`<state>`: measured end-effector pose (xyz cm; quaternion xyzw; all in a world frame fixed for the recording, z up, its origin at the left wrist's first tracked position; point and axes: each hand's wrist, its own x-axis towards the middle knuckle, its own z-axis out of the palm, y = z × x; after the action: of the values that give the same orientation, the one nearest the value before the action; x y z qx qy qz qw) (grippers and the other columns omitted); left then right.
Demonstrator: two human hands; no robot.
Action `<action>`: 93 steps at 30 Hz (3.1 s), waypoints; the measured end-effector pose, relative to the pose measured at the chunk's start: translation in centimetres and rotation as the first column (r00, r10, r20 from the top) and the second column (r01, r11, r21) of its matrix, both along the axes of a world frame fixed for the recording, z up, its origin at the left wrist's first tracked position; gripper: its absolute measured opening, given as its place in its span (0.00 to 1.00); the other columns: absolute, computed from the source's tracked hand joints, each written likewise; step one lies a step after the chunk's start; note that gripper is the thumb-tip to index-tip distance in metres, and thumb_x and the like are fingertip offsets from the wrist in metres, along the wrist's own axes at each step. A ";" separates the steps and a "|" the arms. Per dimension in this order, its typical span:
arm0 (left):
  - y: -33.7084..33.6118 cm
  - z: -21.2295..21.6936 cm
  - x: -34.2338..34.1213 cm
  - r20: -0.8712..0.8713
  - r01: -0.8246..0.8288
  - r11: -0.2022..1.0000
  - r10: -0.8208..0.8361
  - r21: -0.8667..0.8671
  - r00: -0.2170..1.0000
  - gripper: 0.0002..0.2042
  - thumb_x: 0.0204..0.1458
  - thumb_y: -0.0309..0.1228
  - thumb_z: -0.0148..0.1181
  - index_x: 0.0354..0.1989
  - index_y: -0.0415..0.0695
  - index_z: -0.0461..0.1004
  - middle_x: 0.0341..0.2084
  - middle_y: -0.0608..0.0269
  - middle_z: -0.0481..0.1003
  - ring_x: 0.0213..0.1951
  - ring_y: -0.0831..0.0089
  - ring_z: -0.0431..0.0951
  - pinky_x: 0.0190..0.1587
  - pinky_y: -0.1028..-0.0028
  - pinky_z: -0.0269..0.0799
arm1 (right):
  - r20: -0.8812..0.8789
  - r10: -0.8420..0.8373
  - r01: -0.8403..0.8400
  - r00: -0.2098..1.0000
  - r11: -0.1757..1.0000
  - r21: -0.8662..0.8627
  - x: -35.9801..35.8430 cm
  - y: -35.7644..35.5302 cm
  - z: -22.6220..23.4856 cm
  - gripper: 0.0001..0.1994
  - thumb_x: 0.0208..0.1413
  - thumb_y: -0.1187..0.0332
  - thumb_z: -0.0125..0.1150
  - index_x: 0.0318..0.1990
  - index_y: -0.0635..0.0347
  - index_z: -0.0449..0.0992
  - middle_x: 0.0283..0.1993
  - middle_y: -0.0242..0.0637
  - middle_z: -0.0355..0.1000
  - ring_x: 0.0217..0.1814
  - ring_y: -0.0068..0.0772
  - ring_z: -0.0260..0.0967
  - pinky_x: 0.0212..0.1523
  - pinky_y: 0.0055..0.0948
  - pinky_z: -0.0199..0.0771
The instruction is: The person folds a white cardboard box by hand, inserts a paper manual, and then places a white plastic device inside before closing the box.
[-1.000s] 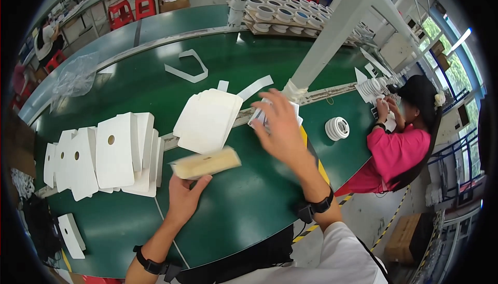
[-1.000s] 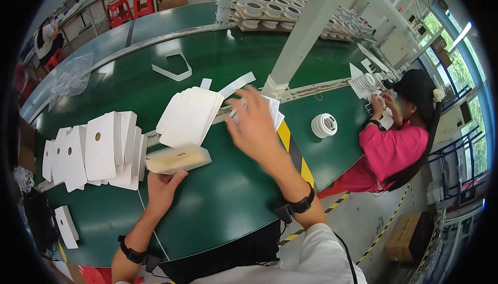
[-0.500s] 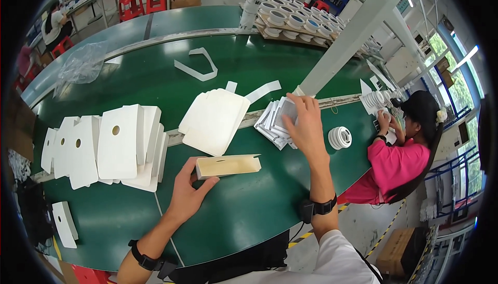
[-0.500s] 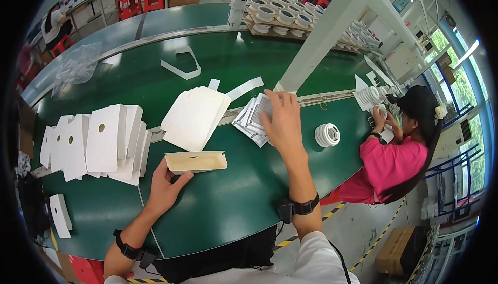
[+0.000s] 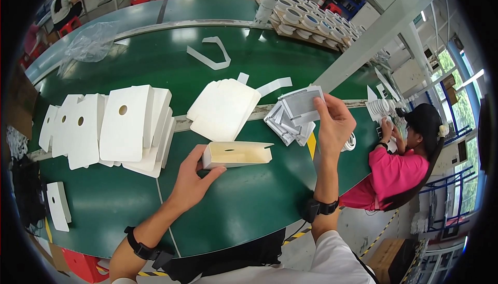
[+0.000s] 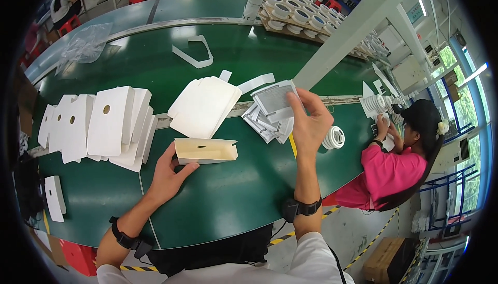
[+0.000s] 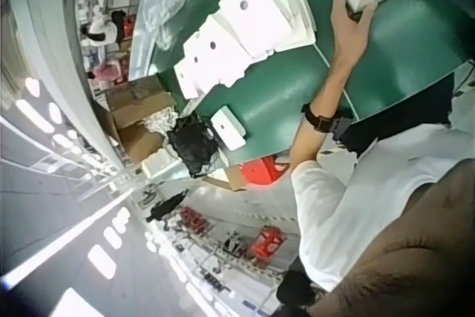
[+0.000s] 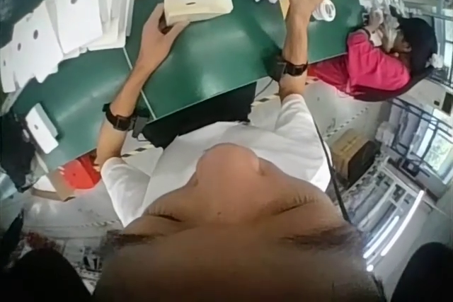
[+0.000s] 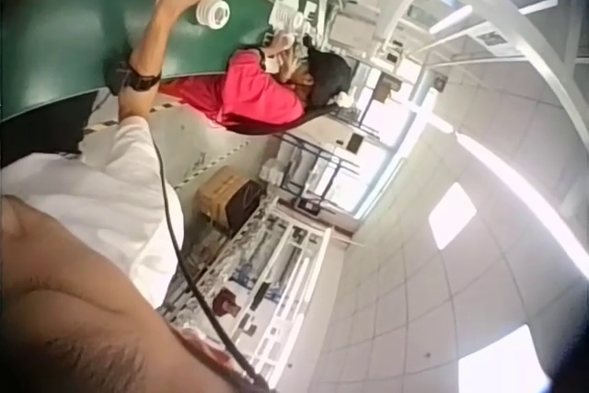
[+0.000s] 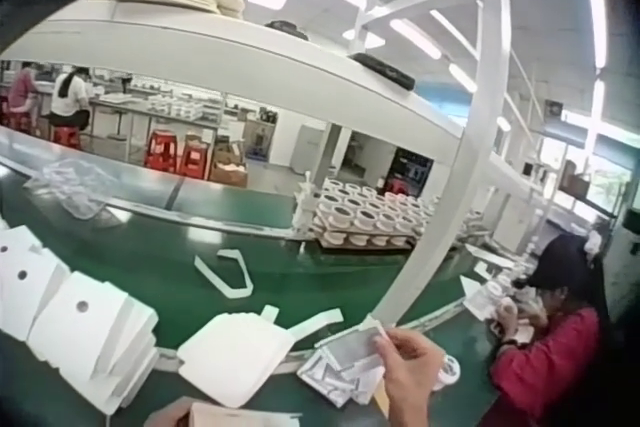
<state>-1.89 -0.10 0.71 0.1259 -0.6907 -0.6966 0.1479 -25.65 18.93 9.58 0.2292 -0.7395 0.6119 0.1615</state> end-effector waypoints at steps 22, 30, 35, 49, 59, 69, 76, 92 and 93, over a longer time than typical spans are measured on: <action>0.1 0.1 0.1 -0.016 -0.011 1.000 0.011 0.003 1.000 0.20 0.57 0.30 0.66 0.55 0.37 0.69 0.45 0.59 0.75 0.47 0.72 0.76 0.54 0.70 0.72 | -0.178 0.135 -0.199 0.975 0.889 -0.412 1.1 0.0 -1.2 0.05 0.65 0.76 0.59 0.45 0.70 0.75 0.38 0.34 0.79 0.39 0.15 0.72 0.43 0.16 0.70; 0.1 -0.3 0.0 -0.033 -0.010 1.000 0.010 -0.011 0.999 0.20 0.57 0.30 0.66 0.55 0.37 0.69 0.45 0.58 0.74 0.46 0.71 0.76 0.53 0.70 0.72 | -0.183 0.312 -0.361 0.932 0.829 -0.427 3.0 -0.5 -1.8 0.06 0.66 0.75 0.59 0.45 0.69 0.75 0.33 0.30 0.76 0.35 0.13 0.69 0.40 0.16 0.68; 0.0 -0.4 -0.1 -0.033 -0.005 1.000 0.004 -0.028 0.999 0.20 0.57 0.29 0.66 0.55 0.37 0.69 0.45 0.59 0.74 0.46 0.71 0.75 0.52 0.70 0.72 | -0.207 0.170 -0.241 0.964 0.886 -0.396 4.3 -0.7 -1.8 0.06 0.65 0.73 0.61 0.44 0.66 0.72 0.32 0.30 0.72 0.33 0.16 0.66 0.39 0.19 0.68; -0.2 -0.7 0.1 -0.065 0.003 0.995 -0.010 -0.101 0.998 0.18 0.56 0.22 0.65 0.55 0.42 0.70 0.48 0.60 0.71 0.50 0.68 0.74 0.53 0.70 0.74 | -0.686 0.414 -0.547 0.598 0.837 0.028 9.4 -0.3 -1.5 0.13 0.60 0.70 0.66 0.45 0.58 0.67 0.34 0.40 0.73 0.35 0.34 0.70 0.24 0.27 0.72; -0.3 -0.1 0.1 -0.064 0.037 0.989 -0.047 -0.144 0.997 0.21 0.52 0.16 0.64 0.55 0.42 0.69 0.51 0.61 0.69 0.53 0.71 0.73 0.53 0.71 0.74 | -0.677 0.573 -0.417 0.461 0.814 0.405 8.9 0.0 -0.6 0.14 0.55 0.71 0.69 0.46 0.56 0.70 0.41 0.39 0.78 0.39 0.37 0.73 0.34 0.34 0.77; -0.2 -0.1 0.1 -0.075 0.033 0.995 -0.040 -0.092 0.996 0.21 0.52 0.14 0.63 0.54 0.43 0.70 0.52 0.62 0.69 0.55 0.70 0.73 0.55 0.71 0.72 | -0.663 0.592 -0.405 0.459 0.803 0.437 8.4 -0.8 -1.1 0.17 0.59 0.61 0.66 0.50 0.59 0.73 0.41 0.40 0.79 0.40 0.40 0.74 0.38 0.34 0.74; 0.0 -0.3 -0.3 -0.193 -0.011 0.998 -0.001 -0.063 0.981 0.23 0.49 0.12 0.61 0.53 0.44 0.70 0.54 0.62 0.68 0.56 0.69 0.72 0.56 0.71 0.72 | -0.534 0.661 -0.686 0.527 0.702 0.191 7.1 -3.3 -2.0 0.21 0.48 0.62 0.73 0.47 0.64 0.77 0.46 0.43 0.80 0.44 0.43 0.77 0.42 0.36 0.75; 0.0 -1.8 -0.2 -0.209 -0.128 0.986 0.148 0.107 0.967 0.14 0.53 0.18 0.63 0.47 0.43 0.72 0.50 0.59 0.69 0.47 0.70 0.77 0.45 0.71 0.76 | -0.613 0.579 -0.463 0.537 0.810 0.359 7.7 -7.8 1.0 0.21 0.45 0.78 0.72 0.49 0.67 0.75 0.49 0.54 0.77 0.51 0.55 0.76 0.54 0.44 0.74; 0.0 -2.1 0.0 -0.209 -0.076 0.996 0.066 -0.040 0.976 0.12 0.54 0.19 0.62 0.45 0.43 0.72 0.48 0.59 0.70 0.43 0.70 0.78 0.43 0.71 0.76 | -0.742 0.501 -0.391 0.445 0.854 0.343 8.2 -9.8 2.7 0.20 0.46 0.78 0.72 0.48 0.67 0.75 0.50 0.55 0.77 0.52 0.55 0.75 0.55 0.45 0.74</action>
<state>-1.88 -0.11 -1.40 0.0735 -0.6831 -0.6833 0.2470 -17.43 9.13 12.29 0.6779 -0.5302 0.4118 0.2996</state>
